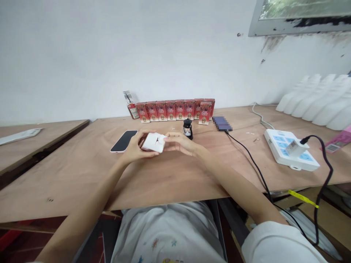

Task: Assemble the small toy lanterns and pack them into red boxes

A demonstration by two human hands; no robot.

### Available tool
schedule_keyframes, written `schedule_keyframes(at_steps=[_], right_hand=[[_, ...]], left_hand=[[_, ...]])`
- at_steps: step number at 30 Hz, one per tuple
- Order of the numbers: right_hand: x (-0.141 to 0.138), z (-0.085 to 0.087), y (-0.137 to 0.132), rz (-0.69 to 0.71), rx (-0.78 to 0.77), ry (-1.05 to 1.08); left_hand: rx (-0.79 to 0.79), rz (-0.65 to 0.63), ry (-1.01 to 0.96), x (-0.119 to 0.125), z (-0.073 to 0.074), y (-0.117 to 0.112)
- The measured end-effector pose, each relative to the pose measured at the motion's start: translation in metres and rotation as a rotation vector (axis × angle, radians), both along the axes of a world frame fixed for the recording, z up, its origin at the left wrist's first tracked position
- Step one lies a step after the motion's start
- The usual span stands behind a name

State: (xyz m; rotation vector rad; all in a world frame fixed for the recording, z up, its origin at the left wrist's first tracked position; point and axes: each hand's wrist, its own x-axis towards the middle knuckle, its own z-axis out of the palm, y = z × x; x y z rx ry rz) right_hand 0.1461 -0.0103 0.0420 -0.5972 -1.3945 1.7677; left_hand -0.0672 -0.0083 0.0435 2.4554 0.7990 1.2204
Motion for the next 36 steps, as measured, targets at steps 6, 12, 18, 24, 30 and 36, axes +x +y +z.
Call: schedule_keyframes(at_steps=[6,12,18,24,30,36], right_hand=[[-0.009,0.001,-0.006,-0.142,0.062,0.091],[-0.016,0.004,-0.013,-0.364,0.132,0.031],[-0.021,0.0,-0.012,-0.466,0.309,-0.045],[-0.019,-0.006,-0.006,-0.46,0.382,-0.1],[-0.017,-0.009,-0.003,-0.424,0.396,-0.105],[-0.017,-0.009,-0.002,-0.418,0.38,-0.107]], left_hand=[[0.205,0.086,0.001,0.003,-0.002,-0.001],[0.326,0.102,-0.007,0.007,-0.004,-0.004],[0.346,0.089,0.023,0.009,-0.007,-0.004],[0.332,0.106,0.049,0.009,-0.008,-0.005],[0.363,0.085,0.056,0.01,-0.009,-0.004],[0.337,0.099,0.094,0.009,-0.008,-0.004]])
